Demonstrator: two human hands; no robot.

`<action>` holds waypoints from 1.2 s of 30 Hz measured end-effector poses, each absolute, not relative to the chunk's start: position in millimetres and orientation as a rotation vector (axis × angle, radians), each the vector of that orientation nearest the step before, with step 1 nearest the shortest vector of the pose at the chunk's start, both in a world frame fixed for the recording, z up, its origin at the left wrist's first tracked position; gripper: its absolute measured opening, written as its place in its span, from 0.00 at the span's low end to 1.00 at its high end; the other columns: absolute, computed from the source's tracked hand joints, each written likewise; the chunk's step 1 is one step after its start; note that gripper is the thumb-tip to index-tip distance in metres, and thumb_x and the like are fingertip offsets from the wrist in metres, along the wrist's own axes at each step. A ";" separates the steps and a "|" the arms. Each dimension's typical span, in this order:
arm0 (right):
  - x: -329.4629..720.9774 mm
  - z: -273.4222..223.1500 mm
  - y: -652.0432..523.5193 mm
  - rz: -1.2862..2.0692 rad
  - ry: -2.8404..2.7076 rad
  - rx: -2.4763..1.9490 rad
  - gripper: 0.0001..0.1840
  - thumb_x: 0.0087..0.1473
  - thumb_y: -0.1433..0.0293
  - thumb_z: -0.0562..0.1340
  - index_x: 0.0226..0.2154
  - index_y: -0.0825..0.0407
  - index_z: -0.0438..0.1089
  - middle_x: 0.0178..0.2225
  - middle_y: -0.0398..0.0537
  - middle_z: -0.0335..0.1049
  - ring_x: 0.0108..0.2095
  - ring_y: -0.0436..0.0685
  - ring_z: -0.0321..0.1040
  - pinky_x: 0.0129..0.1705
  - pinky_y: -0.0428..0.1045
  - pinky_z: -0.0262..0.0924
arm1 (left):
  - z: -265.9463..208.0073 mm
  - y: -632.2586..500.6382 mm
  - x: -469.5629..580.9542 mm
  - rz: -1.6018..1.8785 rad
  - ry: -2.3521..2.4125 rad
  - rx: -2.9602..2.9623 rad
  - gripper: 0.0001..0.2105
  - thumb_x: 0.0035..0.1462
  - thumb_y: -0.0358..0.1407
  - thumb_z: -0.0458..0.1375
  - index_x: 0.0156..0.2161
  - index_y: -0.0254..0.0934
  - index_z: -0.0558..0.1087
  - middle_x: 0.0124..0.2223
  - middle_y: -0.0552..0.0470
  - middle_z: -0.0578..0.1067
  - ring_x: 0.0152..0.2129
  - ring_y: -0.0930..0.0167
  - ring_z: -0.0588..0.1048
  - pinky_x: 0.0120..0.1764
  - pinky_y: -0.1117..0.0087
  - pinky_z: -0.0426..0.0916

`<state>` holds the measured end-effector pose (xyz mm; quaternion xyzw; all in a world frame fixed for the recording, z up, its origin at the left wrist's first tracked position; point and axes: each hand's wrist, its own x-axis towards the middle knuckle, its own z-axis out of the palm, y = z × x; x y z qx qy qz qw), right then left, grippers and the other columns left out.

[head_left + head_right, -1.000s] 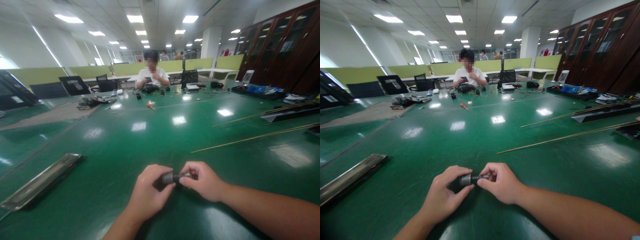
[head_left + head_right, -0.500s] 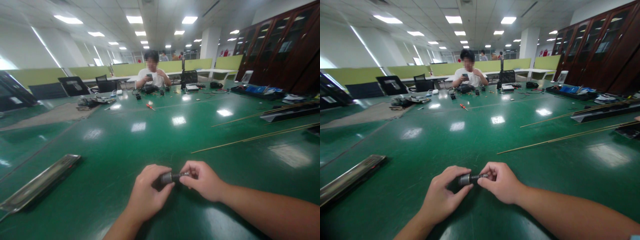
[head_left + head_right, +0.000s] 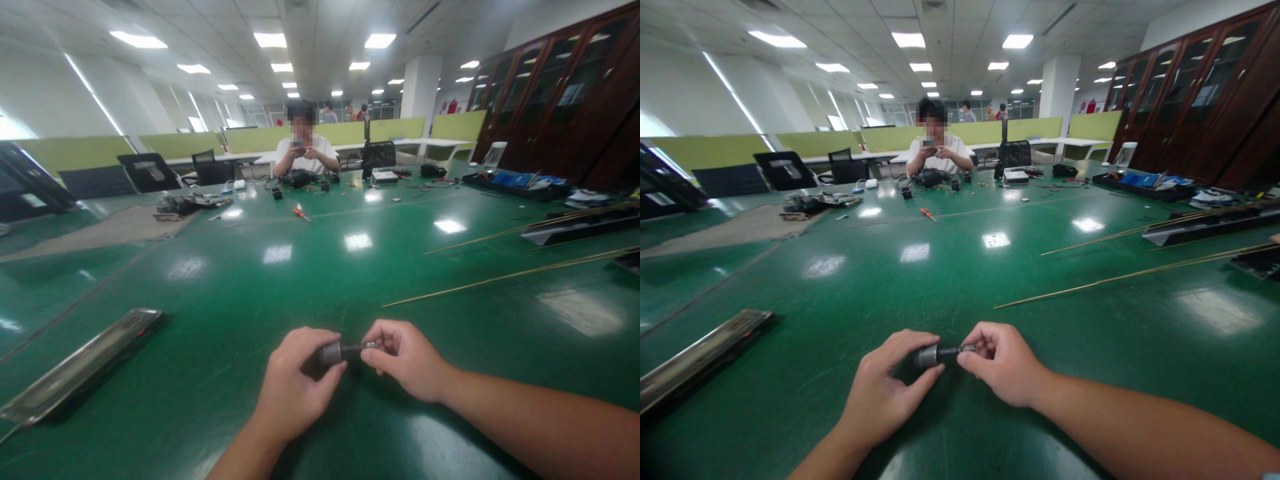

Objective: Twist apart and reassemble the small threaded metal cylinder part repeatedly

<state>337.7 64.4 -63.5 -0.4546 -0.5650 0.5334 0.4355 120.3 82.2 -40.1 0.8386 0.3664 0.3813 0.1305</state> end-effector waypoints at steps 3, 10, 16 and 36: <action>337.4 -62.3 64.5 1.327 -1.404 -1.133 0.09 0.50 0.66 0.66 0.31 0.55 0.69 0.21 0.39 0.65 0.22 0.49 0.61 0.25 0.45 0.54 | -39.7 82.6 120.5 1.113 1.072 2.437 0.13 0.52 0.32 0.65 0.44 0.43 0.75 0.40 0.52 0.79 0.36 0.66 0.77 0.42 0.63 0.72; 337.4 -63.7 64.8 1.292 -1.395 -1.135 0.09 0.51 0.66 0.66 0.31 0.55 0.69 0.21 0.38 0.63 0.22 0.48 0.61 0.25 0.45 0.54 | -39.8 84.0 120.4 1.128 1.060 2.427 0.13 0.53 0.32 0.65 0.45 0.43 0.74 0.40 0.53 0.79 0.37 0.67 0.77 0.43 0.63 0.72; 337.8 -64.0 64.4 1.284 -1.399 -1.128 0.09 0.51 0.66 0.66 0.31 0.55 0.69 0.21 0.38 0.64 0.22 0.48 0.61 0.25 0.45 0.53 | -38.8 83.8 120.8 1.126 1.049 2.424 0.12 0.54 0.32 0.64 0.45 0.42 0.74 0.41 0.52 0.79 0.38 0.67 0.77 0.44 0.63 0.71; 343.5 -69.0 81.2 1.376 -0.954 -0.875 0.18 0.52 0.57 0.67 0.24 0.54 0.68 0.19 0.41 0.66 0.19 0.48 0.61 0.22 0.45 0.55 | -37.1 89.7 114.0 1.127 1.144 2.430 0.11 0.54 0.34 0.65 0.44 0.40 0.76 0.40 0.50 0.79 0.37 0.66 0.77 0.43 0.64 0.71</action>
